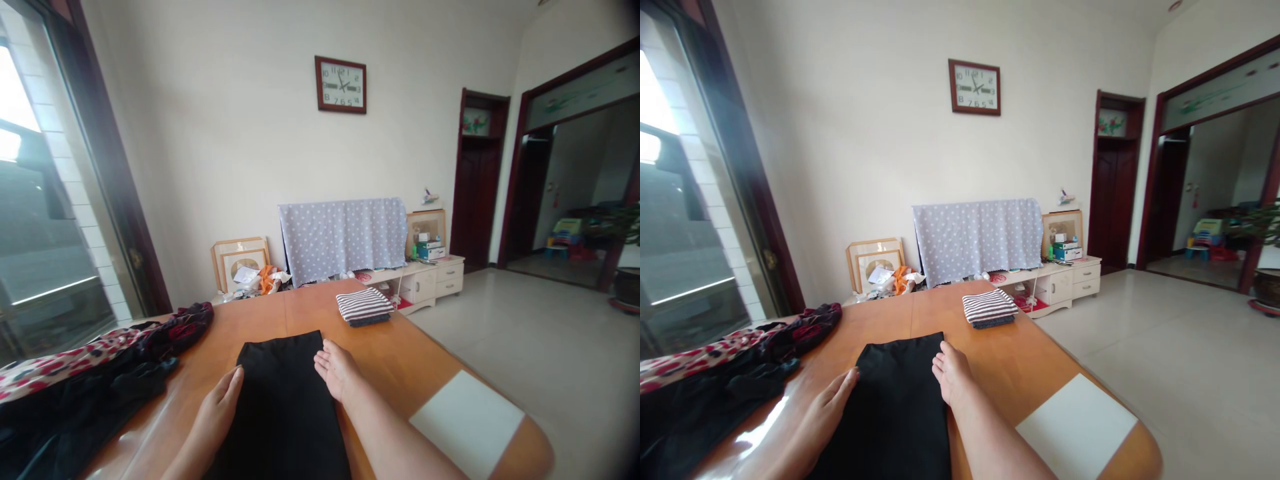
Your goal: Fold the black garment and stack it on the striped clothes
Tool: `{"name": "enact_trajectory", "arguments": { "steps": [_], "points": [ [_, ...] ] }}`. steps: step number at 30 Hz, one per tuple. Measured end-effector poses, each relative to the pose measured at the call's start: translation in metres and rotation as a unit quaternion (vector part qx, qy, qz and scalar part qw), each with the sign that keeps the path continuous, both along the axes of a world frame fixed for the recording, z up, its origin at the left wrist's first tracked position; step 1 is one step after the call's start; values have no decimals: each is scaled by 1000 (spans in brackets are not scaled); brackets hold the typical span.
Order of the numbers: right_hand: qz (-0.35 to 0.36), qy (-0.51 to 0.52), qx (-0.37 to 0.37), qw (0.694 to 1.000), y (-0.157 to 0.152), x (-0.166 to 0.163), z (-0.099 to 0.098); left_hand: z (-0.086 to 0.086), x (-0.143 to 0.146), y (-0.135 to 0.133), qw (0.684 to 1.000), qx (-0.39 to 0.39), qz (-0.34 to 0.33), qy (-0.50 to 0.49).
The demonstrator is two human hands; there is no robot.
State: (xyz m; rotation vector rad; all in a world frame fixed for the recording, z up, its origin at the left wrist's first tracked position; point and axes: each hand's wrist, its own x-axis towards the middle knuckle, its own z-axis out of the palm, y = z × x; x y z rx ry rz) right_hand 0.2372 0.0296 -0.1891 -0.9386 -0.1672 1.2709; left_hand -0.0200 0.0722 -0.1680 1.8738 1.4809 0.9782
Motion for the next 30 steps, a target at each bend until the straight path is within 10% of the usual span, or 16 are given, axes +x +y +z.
{"name": "enact_trajectory", "arguments": {
  "steps": [30],
  "points": [
    [12,-20,-5,1000,2,4,-5,-9,-3,11,997,-43,-31,-54]
  ]
}}
